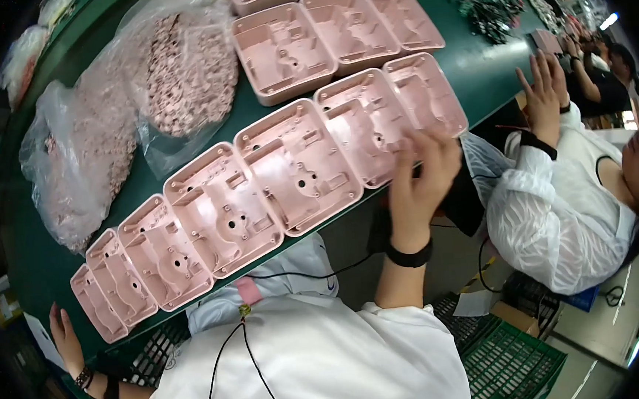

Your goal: The person arranges pink plastic housings on the table, retrieves small pink components from a plastic bag, and snaps them into the housings by hand. After filling the housings, the person stacks them and places the completed units into a green plastic crate.

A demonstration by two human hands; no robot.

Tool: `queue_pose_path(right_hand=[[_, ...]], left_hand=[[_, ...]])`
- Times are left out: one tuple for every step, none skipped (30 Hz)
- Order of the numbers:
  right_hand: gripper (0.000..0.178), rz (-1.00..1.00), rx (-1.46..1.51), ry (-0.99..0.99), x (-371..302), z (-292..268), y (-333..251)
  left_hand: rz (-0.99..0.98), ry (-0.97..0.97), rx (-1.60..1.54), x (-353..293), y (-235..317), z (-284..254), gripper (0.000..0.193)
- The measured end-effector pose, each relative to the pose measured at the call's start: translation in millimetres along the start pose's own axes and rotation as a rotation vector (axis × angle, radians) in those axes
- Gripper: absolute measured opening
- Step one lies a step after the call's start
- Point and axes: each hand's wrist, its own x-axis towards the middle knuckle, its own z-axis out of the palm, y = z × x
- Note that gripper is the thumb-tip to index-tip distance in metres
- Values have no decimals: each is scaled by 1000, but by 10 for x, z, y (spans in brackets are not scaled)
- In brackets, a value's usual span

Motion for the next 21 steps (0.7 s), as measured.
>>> queue_pose_path(right_hand=[[18, 0, -7, 31, 75, -25, 86], [19, 44, -7, -2, 131, -44, 154], [21, 91, -12, -30, 195, -54, 232], [21, 86, 17, -61, 248, -52, 322], [22, 55, -40, -155, 279, -55, 429], [24, 28, -92, -252, 296, -24, 483], [24, 23, -68, -274, 315, 54, 484], [24, 45, -62, -285, 330, 131, 473], [25, 59, -76, -282, 361, 100, 438], [25, 74, -92, -277, 379, 71, 415], [25, 67, -95, -278, 392, 40, 404], [25, 85, -103, -287, 390, 70, 424], [26, 102, -114, -293, 390, 92, 432], [26, 119, -127, -297, 386, 102, 434], [26, 115, -127, -298, 379, 97, 430], [25, 142, -117, -312, 374, 77, 416], [25, 174, -113, -316, 376, 43, 409], [24, 205, -110, -317, 393, 2, 397], [24, 207, -125, -296, 426, -42, 321], [24, 56, -167, -328, 479, -84, 150], [24, -94, -213, -359, 549, -136, -40]], left_hand=[[-47, 2, 19, -109, -53, 25, 43], [-43, -67, -30, -176, -91, 65, 43], [-32, -133, -83, -208, -57, 100, 43], [-71, -127, -65, -263, -10, 127, 43], [-65, -157, -95, -278, 72, 210, 42], [-59, -186, -116, -293, 154, 222, 41], [-86, -179, -101, -316, 195, 238, 41], [-78, -188, -85, -329, 232, 250, 41], [-55, -204, -90, -341, 242, 283, 40], [-29, -220, -95, -344, 253, 304, 40], [-33, -222, -101, -339, 266, 314, 40], [-36, -227, -167, -323, 298, 314, 39], [-37, -231, -235, -308, 326, 310, 38], [-36, -235, -306, -301, 348, 306, 37], [-39, -235, -308, -300, 366, 304, 37], [-42, -238, -304, -300, 387, 305, 37], [-32, -242, -303, -261, 419, 319, 36], [-21, -248, -305, -214, 454, 325, 36], [2, -251, -318, -165, 507, 304, 36], [-23, -263, -281, -159, 552, 262, 35], [-44, -275, -245, -157, 602, 214, 35]])
